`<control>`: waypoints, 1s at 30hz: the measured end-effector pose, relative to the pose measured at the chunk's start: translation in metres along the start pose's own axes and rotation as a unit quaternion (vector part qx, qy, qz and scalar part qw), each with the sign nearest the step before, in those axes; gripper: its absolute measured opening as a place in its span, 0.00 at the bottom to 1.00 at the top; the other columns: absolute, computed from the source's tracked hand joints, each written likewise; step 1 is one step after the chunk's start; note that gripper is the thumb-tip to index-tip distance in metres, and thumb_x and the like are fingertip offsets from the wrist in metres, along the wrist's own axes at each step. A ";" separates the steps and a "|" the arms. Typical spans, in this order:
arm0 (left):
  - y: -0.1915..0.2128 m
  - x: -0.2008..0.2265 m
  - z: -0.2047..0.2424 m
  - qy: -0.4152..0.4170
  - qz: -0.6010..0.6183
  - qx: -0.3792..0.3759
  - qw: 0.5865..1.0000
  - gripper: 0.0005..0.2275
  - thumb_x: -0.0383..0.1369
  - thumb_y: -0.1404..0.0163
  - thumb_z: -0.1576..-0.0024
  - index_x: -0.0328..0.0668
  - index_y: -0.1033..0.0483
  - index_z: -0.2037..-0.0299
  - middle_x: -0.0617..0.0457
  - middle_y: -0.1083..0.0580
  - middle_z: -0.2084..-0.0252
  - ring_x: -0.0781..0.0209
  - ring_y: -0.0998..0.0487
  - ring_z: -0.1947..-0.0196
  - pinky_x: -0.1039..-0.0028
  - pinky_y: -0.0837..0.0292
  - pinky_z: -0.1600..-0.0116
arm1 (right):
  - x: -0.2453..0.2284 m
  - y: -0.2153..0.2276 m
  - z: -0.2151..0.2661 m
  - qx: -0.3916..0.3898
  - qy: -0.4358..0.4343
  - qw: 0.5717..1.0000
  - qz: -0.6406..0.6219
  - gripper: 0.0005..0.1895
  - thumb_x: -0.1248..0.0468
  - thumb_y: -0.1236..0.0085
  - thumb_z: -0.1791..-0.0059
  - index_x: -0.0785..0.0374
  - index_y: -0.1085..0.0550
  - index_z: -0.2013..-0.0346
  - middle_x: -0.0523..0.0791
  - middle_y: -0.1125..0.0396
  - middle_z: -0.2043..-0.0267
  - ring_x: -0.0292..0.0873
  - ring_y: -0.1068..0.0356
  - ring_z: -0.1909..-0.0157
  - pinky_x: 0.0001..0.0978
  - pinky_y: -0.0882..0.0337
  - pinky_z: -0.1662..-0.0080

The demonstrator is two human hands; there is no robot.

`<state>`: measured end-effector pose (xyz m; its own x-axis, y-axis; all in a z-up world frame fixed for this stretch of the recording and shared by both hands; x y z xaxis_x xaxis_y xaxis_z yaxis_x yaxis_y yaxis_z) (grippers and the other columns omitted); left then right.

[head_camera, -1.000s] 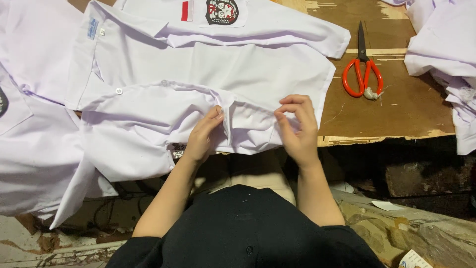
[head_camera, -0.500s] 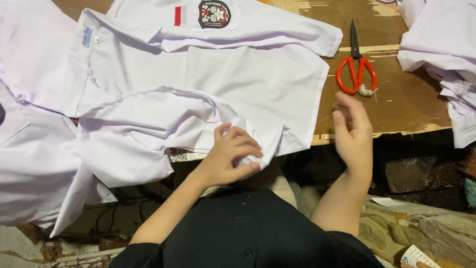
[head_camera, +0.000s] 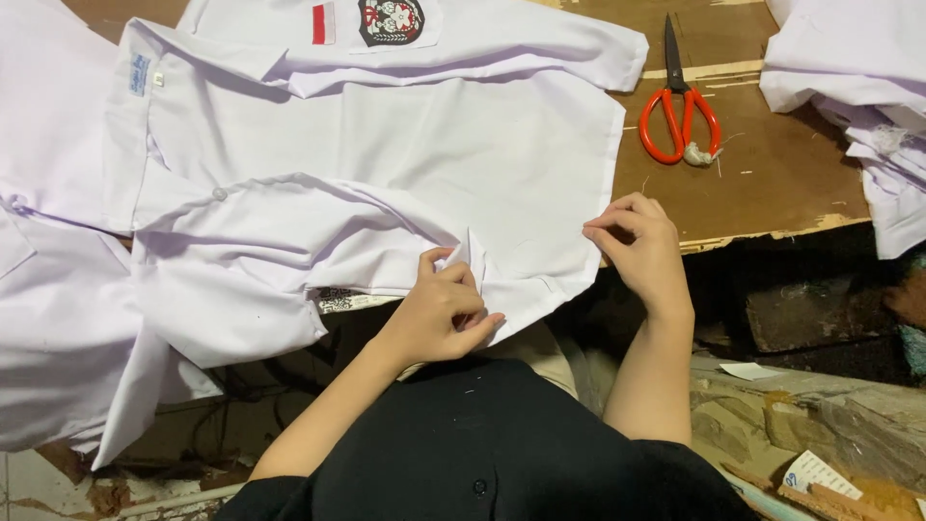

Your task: Folding a white school shirt, buttoning the front, and trimming loose threads with scissors on a wooden workbench.

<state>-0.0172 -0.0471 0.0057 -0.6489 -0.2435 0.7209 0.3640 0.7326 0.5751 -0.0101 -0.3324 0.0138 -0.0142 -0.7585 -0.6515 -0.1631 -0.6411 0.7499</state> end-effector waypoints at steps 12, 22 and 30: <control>0.000 -0.002 -0.002 0.036 -0.066 -0.011 0.997 0.17 0.40 0.49 0.40 0.55 0.28 0.41 0.54 0.33 0.34 0.49 0.39 0.31 0.57 0.45 0.36 | -0.073 -0.028 0.000 -0.148 0.114 0.982 -0.027 0.10 0.67 0.36 0.52 0.65 0.24 0.57 0.49 0.30 0.61 0.53 0.29 0.56 0.45 0.28 0.51; -0.005 -0.010 0.002 0.024 -0.116 -0.082 0.990 0.10 0.33 0.49 0.42 0.57 0.22 0.51 0.55 0.30 0.38 0.47 0.39 0.32 0.54 0.47 0.37 | -0.029 -0.031 -0.010 -0.136 0.084 0.987 0.005 0.02 0.68 0.42 0.50 0.63 0.27 0.63 0.49 0.33 0.66 0.54 0.30 0.61 0.45 0.30 0.55; -0.007 -0.014 0.002 0.024 -0.115 -0.082 0.990 0.10 0.32 0.46 0.44 0.61 0.18 0.54 0.56 0.29 0.38 0.50 0.39 0.32 0.52 0.49 0.35 | 0.048 0.026 -0.007 0.181 -0.075 0.981 0.010 0.03 0.73 0.45 0.42 0.63 0.28 0.57 0.46 0.33 0.62 0.42 0.27 0.61 0.30 0.28 0.59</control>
<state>-0.0126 -0.0474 -0.0091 -0.6959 -0.4241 0.5795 0.3167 0.5430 0.7777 -0.0080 -0.3863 0.0029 -0.1615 -0.7275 -0.6668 -0.5004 -0.5220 0.6907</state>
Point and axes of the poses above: each hand's wrist, its own z-axis away from the middle knuckle, its own y-axis out of the back of the hand, x = y × z, the point moved 3 cm from there along -z, towards the middle knuckle
